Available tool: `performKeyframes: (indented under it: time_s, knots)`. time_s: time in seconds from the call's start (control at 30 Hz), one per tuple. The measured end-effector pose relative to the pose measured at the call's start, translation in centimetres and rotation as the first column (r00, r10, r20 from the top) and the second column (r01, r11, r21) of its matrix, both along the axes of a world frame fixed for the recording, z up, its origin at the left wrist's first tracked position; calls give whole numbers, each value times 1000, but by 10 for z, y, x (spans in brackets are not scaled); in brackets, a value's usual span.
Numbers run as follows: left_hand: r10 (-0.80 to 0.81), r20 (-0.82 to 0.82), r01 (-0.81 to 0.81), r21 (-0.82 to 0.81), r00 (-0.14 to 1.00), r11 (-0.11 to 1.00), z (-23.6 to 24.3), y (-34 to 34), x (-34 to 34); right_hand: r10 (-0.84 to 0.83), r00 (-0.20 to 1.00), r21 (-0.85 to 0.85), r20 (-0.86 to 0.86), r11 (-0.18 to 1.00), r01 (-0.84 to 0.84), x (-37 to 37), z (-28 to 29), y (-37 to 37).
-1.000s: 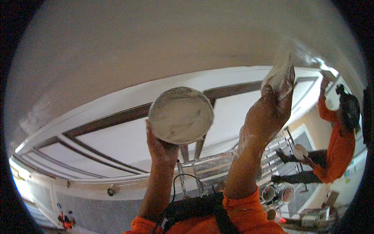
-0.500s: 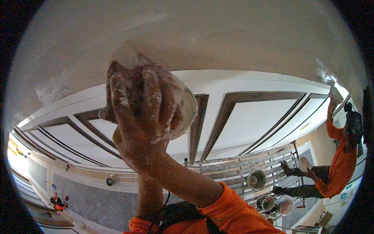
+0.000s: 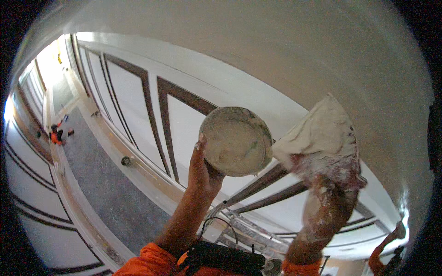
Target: The person applies joint compound to wall molding using a putty knife, scraping material from a mud tray and smoothing it over the seams and edges.
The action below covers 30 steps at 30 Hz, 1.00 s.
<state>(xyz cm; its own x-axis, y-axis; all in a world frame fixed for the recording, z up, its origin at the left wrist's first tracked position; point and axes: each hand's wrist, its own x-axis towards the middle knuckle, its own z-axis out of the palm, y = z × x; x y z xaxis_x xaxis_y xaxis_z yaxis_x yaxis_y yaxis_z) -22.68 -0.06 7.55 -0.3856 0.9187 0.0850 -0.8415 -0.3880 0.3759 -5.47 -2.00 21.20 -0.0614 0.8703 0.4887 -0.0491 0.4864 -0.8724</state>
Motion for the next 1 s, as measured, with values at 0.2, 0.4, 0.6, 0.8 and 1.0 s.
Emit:
performKeyframes:
  time_s: [0.2,0.4,0.6,0.8,1.0]
  knots:
    - [247,4,-245,116,969,962,31,9,-63,-640,412,695,649,277,-664,-79,114,45]
    - [392,38,-394,131,919,910,22,26,-90,-930,124,416,346,34,-909,-226,120,97]
    - [194,135,-224,266,972,938,22,57,-81,-962,-134,384,238,220,-897,-241,115,102]
    - [299,149,-325,207,943,923,54,45,-128,-939,-51,321,341,167,-932,-242,124,75]
    - [331,217,-376,219,919,901,63,49,-125,-933,-1,307,360,120,-944,-270,139,87]
